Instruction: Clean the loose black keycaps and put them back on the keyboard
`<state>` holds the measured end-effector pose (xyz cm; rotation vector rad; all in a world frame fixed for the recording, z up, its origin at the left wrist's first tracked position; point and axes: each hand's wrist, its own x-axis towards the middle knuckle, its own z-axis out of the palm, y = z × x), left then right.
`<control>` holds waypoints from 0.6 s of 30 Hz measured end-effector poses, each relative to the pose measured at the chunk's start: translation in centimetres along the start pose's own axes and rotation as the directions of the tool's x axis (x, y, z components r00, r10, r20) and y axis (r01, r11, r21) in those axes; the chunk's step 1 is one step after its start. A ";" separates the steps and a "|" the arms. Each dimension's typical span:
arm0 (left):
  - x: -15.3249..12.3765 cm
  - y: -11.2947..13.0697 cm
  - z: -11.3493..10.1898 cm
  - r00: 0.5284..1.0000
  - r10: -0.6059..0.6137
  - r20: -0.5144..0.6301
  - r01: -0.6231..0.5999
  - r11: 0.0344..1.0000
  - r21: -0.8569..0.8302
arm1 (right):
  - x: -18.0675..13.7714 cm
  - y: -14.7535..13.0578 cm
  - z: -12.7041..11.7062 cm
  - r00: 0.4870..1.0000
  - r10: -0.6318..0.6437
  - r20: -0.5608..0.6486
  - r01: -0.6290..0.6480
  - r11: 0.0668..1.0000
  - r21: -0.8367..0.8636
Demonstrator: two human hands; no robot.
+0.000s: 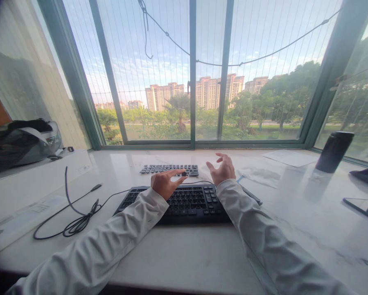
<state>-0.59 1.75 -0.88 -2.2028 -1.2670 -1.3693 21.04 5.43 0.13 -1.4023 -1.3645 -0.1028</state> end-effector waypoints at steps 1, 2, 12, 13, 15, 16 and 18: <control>0.0 0.0 -0.1 1.000 0.001 0.007 -0.001 1.000 -0.005 | -0.4 -0.8 -0.2 0.996 -0.057 0.069 0.055 0.998 0.041; 0.0 0.1 -0.1 1.000 0.003 0.015 -0.003 1.000 -0.010 | -0.8 -1.6 -0.4 0.980 -0.121 0.161 0.110 0.991 0.077; 0.2 0.3 -0.5 0.998 0.041 0.052 -0.040 0.999 -0.031 | -3.1 -2.6 1.3 0.837 -0.231 0.497 0.042 0.931 0.361; 0.2 0.4 -0.5 0.998 0.043 0.053 -0.041 0.999 -0.030 | -3.0 -2.5 1.3 0.833 -0.217 0.509 0.017 0.930 0.367; 0.3 0.5 -0.6 0.997 0.042 0.059 -0.041 0.999 -0.026 | -2.9 -2.4 1.4 0.823 -0.194 0.534 -0.035 0.921 0.389; 0.3 0.5 -0.6 0.997 0.042 0.066 -0.040 0.999 -0.025 | -2.8 -2.4 1.4 0.818 -0.188 0.544 -0.060 0.912 0.405; 0.4 0.6 -0.7 0.996 0.042 0.081 -0.040 0.999 -0.019 | -2.8 -2.4 1.3 0.807 -0.184 0.562 -0.097 0.896 0.433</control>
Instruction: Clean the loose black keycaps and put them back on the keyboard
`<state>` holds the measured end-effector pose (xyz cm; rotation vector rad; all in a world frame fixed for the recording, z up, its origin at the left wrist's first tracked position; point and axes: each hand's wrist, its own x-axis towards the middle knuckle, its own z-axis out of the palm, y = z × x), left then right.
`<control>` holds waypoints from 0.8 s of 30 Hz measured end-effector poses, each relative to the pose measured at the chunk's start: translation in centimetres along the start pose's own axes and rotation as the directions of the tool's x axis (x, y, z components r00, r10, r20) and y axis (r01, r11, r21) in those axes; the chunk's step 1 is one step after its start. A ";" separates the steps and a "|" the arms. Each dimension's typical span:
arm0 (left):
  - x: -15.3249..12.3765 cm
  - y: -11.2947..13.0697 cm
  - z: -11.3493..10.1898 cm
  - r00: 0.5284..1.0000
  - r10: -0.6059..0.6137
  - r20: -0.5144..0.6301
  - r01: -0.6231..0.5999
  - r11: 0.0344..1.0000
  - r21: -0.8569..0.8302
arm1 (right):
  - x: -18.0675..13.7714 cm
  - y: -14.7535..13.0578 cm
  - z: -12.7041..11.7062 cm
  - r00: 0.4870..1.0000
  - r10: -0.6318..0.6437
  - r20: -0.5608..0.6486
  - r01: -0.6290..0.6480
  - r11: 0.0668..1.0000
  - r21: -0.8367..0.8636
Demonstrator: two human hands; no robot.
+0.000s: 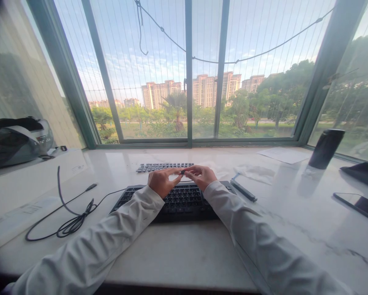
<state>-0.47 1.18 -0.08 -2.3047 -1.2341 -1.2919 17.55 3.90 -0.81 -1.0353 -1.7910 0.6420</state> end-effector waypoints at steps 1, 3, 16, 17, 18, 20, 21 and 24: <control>0.0 0.0 0.0 1.000 0.000 0.006 0.000 1.000 0.005 | 0.0 0.0 0.0 1.000 0.007 0.008 -0.007 1.000 0.018; 0.0 0.1 -0.1 1.000 -0.003 0.014 0.003 1.000 0.012 | 0.0 0.0 0.1 0.999 0.032 0.019 -0.033 0.998 0.058; -0.1 -0.1 -0.1 1.000 -0.003 0.004 0.003 1.000 0.028 | 0.0 -0.3 0.4 0.988 0.111 0.105 -0.142 0.925 0.352; -0.1 -0.2 0.0 1.000 0.018 0.001 -0.018 1.000 0.008 | 0.0 -0.4 0.4 0.987 0.111 0.114 -0.146 0.916 0.373; -0.1 -0.2 0.0 0.999 0.038 -0.002 -0.038 0.999 -0.013 | 0.0 -0.4 0.4 0.985 0.115 0.130 -0.157 0.908 0.388; -0.1 -0.3 0.1 0.998 0.064 -0.002 -0.064 0.997 -0.049 | 0.0 -0.6 0.4 0.976 0.132 0.176 -0.192 0.901 0.390; -0.1 -0.4 0.1 0.998 0.067 -0.001 -0.067 0.996 -0.063 | 0.0 -0.7 0.5 0.971 0.132 0.199 -0.201 0.903 0.381; -0.1 -0.3 0.0 0.999 0.026 -0.023 -0.028 0.997 -0.069 | -0.1 -0.8 0.6 0.971 0.081 0.224 -0.159 0.920 0.357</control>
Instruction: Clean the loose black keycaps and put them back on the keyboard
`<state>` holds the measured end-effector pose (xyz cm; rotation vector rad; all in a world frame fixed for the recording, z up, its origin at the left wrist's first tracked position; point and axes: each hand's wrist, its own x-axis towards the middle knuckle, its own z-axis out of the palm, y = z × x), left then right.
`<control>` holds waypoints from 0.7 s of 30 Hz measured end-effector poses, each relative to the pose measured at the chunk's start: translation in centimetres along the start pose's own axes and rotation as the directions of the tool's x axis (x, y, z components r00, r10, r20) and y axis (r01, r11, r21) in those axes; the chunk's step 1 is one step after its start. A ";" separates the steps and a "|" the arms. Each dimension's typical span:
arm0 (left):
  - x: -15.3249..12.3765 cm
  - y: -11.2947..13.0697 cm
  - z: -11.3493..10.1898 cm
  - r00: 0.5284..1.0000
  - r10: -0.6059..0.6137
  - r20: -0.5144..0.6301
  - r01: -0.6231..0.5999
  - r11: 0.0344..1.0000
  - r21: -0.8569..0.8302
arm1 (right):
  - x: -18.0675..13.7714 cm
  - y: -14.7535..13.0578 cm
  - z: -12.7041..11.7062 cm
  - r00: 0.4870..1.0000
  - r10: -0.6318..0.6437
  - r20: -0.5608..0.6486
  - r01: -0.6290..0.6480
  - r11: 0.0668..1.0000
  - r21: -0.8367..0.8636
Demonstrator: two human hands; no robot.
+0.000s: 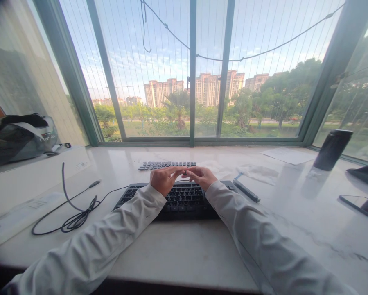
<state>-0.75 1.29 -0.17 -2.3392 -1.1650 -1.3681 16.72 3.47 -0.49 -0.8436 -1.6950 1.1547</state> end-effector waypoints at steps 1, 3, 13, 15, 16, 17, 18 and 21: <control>0.0 0.1 -0.1 0.999 -0.030 -0.018 0.031 0.999 0.017 | 0.0 0.0 0.0 1.000 -0.026 -0.003 0.026 1.000 -0.003; 0.1 0.2 -0.3 0.995 -0.089 -0.042 0.091 0.994 0.061 | 0.0 0.1 0.1 0.998 -0.059 -0.033 0.059 0.998 0.011; 0.2 0.1 -0.1 0.998 -0.058 -0.031 0.059 0.998 0.026 | 0.2 0.8 -0.3 0.994 -0.069 -0.083 0.072 0.997 0.035; 0.2 0.0 -0.1 0.999 -0.029 -0.035 0.030 0.999 0.033 | 0.3 0.9 -0.4 0.994 -0.062 -0.085 0.064 0.998 0.017; 0.2 -0.1 -0.1 0.999 -0.017 -0.038 0.018 0.999 0.040 | 0.3 1.0 -0.4 0.995 -0.055 -0.081 0.056 0.998 0.010; 0.2 -0.1 -0.1 0.999 -0.007 -0.042 0.009 0.999 0.047 | 0.2 0.9 -0.3 0.996 -0.049 -0.077 0.050 0.999 0.011; 0.2 -0.2 -0.1 0.999 0.002 -0.044 0.001 0.998 0.055 | 0.2 0.9 -0.3 0.996 -0.044 -0.074 0.046 0.999 0.019; 0.2 -0.4 0.0 0.999 0.018 -0.044 -0.015 0.998 0.068 | 0.1 0.6 0.0 0.996 -0.045 -0.080 0.049 0.998 0.048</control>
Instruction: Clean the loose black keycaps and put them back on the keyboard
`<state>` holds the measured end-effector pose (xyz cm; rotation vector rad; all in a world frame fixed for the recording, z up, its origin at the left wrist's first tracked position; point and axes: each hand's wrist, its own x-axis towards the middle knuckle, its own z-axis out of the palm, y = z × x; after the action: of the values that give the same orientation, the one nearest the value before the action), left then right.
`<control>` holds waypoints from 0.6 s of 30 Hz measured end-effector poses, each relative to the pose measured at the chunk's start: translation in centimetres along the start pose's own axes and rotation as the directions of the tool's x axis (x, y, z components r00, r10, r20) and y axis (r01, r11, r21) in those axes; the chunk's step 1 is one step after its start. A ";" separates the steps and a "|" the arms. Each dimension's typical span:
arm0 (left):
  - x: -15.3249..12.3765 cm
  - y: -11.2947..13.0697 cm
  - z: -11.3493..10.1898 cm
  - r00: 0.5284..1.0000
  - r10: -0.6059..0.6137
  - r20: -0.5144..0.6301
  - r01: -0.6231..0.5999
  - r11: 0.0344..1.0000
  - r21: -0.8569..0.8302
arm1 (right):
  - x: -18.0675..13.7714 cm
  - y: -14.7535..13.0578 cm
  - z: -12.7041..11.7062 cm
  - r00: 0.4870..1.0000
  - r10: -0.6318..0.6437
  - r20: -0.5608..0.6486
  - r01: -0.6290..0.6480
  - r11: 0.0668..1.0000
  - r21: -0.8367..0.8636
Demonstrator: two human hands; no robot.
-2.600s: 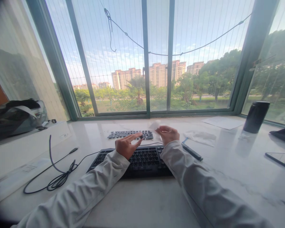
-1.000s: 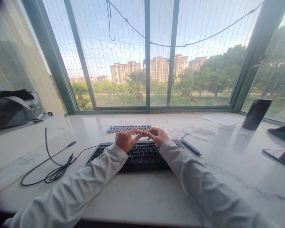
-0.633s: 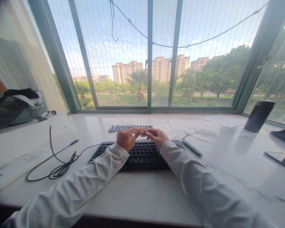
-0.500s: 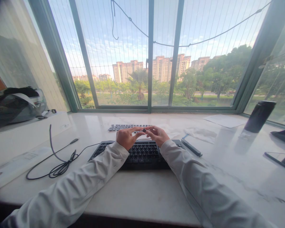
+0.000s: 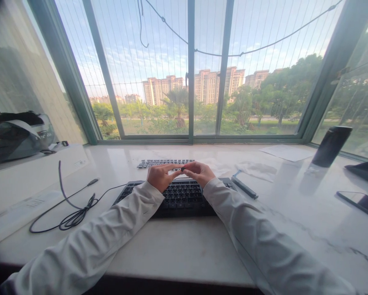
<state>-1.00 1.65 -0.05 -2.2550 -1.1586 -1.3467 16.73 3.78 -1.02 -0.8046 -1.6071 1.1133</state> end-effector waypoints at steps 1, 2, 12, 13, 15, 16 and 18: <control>0.0 0.0 0.0 1.000 0.002 0.000 -0.002 1.000 -0.003 | 0.0 -0.1 0.1 1.000 -0.008 -0.011 0.008 1.000 -0.006; 0.0 -0.1 0.0 1.000 0.006 0.006 -0.006 1.000 -0.009 | 0.0 -0.1 0.1 1.000 -0.019 -0.023 0.018 1.000 -0.022; 0.0 0.6 -0.7 0.995 -0.024 0.093 0.025 1.000 -0.009 | 0.0 -0.4 -0.2 0.998 -0.052 0.021 0.055 0.981 -0.187; 0.0 0.6 -0.7 0.995 -0.022 0.101 0.023 1.000 -0.010 | 0.0 -0.3 -0.2 0.999 -0.047 0.027 0.051 0.977 -0.206; 0.0 0.5 -0.7 0.993 -0.010 0.114 0.012 1.000 -0.017 | 0.0 -0.1 -0.2 0.999 -0.028 0.039 0.037 0.971 -0.235; 0.0 0.4 -0.8 0.993 -0.005 0.122 0.007 1.000 -0.021 | 0.0 0.1 -0.2 0.999 -0.015 0.045 0.026 0.969 -0.245; 0.0 0.3 -0.8 0.991 -0.006 0.130 0.009 1.000 -0.022 | 0.1 0.5 -0.2 0.998 0.005 0.065 0.012 0.967 -0.255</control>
<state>-1.26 0.98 0.43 -2.3883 -1.2004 -1.2375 16.90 4.11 -1.39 -0.9398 -1.8310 0.9486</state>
